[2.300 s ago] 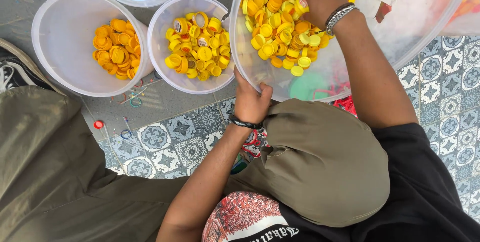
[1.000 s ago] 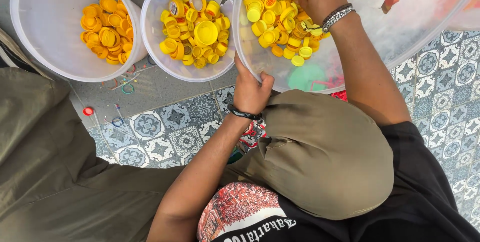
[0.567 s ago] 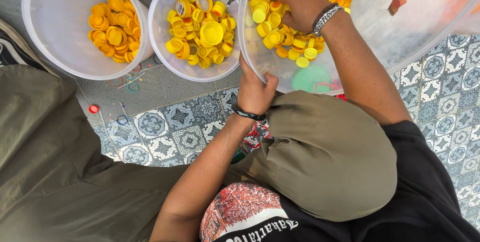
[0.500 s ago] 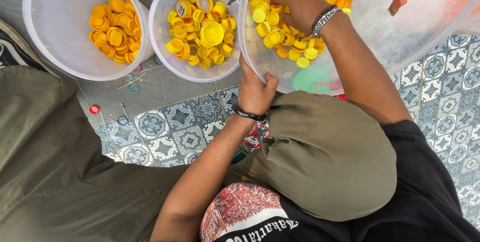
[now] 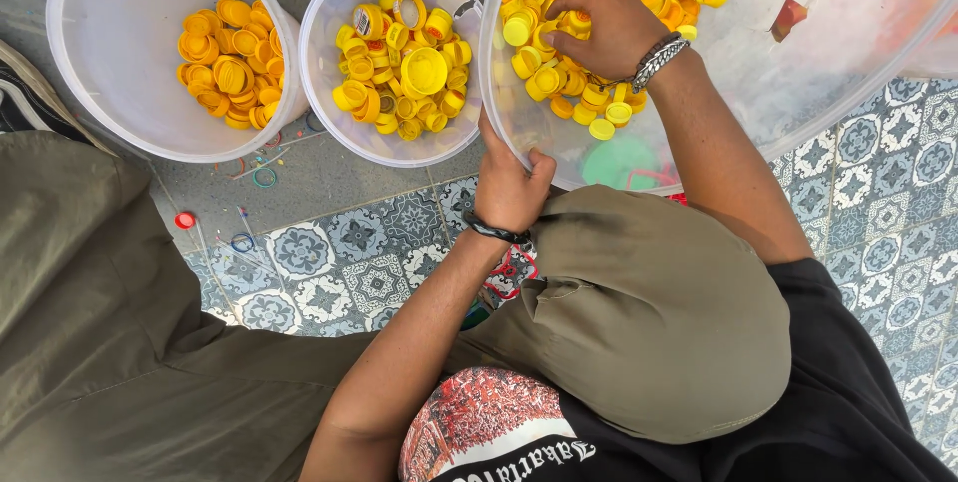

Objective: The person sits on the floor and sorts yellow plastic bottle caps by hand from a large transparent container into smaller white buckets. They pick up caps individually and transfer them, occasionally pausing to inspect a cap before placing it in a bucket.

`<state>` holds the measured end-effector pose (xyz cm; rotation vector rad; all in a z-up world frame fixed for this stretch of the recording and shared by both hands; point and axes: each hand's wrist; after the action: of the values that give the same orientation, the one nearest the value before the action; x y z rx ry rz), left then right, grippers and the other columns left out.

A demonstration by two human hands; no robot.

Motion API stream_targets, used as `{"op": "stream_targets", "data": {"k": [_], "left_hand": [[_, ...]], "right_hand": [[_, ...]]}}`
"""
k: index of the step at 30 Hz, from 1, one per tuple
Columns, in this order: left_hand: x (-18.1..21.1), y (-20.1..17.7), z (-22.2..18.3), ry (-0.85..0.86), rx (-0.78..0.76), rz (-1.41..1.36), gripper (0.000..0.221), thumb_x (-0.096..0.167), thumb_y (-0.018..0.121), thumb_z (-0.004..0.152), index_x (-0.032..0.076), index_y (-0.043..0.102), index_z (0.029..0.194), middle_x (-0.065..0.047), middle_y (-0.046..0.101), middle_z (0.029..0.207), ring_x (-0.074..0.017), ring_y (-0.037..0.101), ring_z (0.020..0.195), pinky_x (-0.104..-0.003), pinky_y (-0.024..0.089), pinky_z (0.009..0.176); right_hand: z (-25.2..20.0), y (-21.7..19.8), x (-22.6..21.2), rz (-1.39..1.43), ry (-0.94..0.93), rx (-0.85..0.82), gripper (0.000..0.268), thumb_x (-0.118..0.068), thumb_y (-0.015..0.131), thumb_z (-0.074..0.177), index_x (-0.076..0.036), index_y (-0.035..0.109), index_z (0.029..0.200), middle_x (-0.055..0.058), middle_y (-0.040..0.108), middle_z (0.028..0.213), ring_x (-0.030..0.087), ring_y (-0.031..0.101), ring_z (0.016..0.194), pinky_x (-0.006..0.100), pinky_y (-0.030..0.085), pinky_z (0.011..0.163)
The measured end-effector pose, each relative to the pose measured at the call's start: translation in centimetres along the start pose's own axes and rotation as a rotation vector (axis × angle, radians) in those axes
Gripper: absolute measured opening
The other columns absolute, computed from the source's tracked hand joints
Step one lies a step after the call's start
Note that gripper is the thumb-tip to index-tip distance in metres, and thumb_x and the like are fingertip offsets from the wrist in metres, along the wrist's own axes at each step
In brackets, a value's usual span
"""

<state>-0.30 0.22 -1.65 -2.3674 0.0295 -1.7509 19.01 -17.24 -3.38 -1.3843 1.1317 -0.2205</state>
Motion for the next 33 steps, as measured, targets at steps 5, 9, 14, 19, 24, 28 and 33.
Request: {"op": "stream_targets", "data": {"k": [5, 9, 14, 19, 24, 28, 33], "left_hand": [[-0.2, 0.0, 0.0, 0.033, 0.008, 0.018, 0.090, 0.003, 0.059, 0.084, -0.005, 0.005, 0.156, -0.035, 0.067, 0.115, -0.0514, 0.069, 0.102, -0.053, 0.059, 0.085], [0.2, -0.2, -0.1, 0.033, 0.005, 0.001, 0.090, 0.003, 0.059, 0.085, -0.005, 0.004, 0.156, -0.034, 0.068, 0.115, -0.0504, 0.070, 0.101, -0.052, 0.060, 0.085], [-0.2, 0.1, 0.0, 0.040, 0.009, -0.003, 0.089, 0.003, 0.059, 0.085, -0.005, 0.005, 0.155, -0.034, 0.067, 0.114, -0.0500, 0.070, 0.102, -0.052, 0.060, 0.084], [-0.1, 0.0, -0.2, 0.054, 0.018, -0.010, 0.087, 0.002, 0.058, 0.085, -0.006, 0.006, 0.155, -0.034, 0.067, 0.115, -0.0493, 0.070, 0.103, -0.051, 0.060, 0.085], [0.1, 0.0, -0.2, 0.037, 0.006, -0.013, 0.085, 0.002, 0.058, 0.085, -0.006, 0.009, 0.155, -0.034, 0.065, 0.118, -0.0486, 0.068, 0.105, -0.051, 0.059, 0.087], [-0.4, 0.4, 0.3, 0.327, 0.005, 0.221, 0.071, 0.009, 0.064, 0.090, -0.003, 0.027, 0.150, -0.030, 0.062, 0.130, -0.0433, 0.064, 0.119, -0.051, 0.054, 0.096], [-3.3, 1.1, -0.3, 0.380, -0.001, 0.340, 0.059, 0.011, 0.070, 0.090, 0.000, 0.044, 0.141, -0.029, 0.062, 0.133, -0.0439, 0.062, 0.124, -0.053, 0.052, 0.102]], "right_hand": [[0.3, 2.0, 1.4, 0.018, -0.004, 0.003, 0.045, -0.043, 0.079, 0.095, -0.005, 0.075, 0.119, 0.021, 0.071, 0.108, 0.043, 0.065, 0.102, 0.051, 0.050, 0.092], [-0.1, 0.0, 1.1, 0.007, -0.014, -0.034, 0.044, -0.046, 0.074, 0.102, -0.006, 0.075, 0.121, 0.017, 0.073, 0.106, 0.037, 0.070, 0.098, 0.046, 0.055, 0.088], [-1.5, -5.9, -1.9, 1.033, 0.752, -0.058, 0.054, -0.061, 0.056, 0.100, -0.011, 0.069, 0.115, -0.003, 0.071, 0.094, 0.006, 0.070, 0.080, 0.021, 0.049, 0.055], [-2.5, -7.8, -2.5, 0.586, 0.584, -0.105, 0.047, -0.052, 0.053, 0.107, -0.010, 0.068, 0.122, 0.000, 0.067, 0.096, 0.009, 0.064, 0.081, 0.025, 0.048, 0.063], [-3.9, -15.2, -13.0, 0.650, -0.036, -0.256, 0.028, -0.026, 0.054, 0.113, -0.002, 0.063, 0.123, 0.008, 0.069, 0.109, 0.019, 0.062, 0.098, 0.030, 0.051, 0.086], [-1.3, -17.4, -22.3, 0.602, -0.606, -0.316, 0.030, -0.020, 0.059, 0.109, -0.006, 0.058, 0.135, 0.010, 0.064, 0.130, 0.026, 0.067, 0.117, 0.035, 0.054, 0.098], [-1.6, -17.5, -22.3, 0.477, -0.592, -0.199, 0.047, -0.012, 0.056, 0.107, -0.008, 0.048, 0.153, 0.014, 0.055, 0.155, 0.034, 0.063, 0.131, 0.039, 0.055, 0.102]]}}
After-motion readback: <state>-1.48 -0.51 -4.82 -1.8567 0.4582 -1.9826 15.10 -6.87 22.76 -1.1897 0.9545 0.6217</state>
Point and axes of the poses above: each hand's wrist, its own z-axis towards the middle knuckle, its own y-axis out of the palm, x = y × z
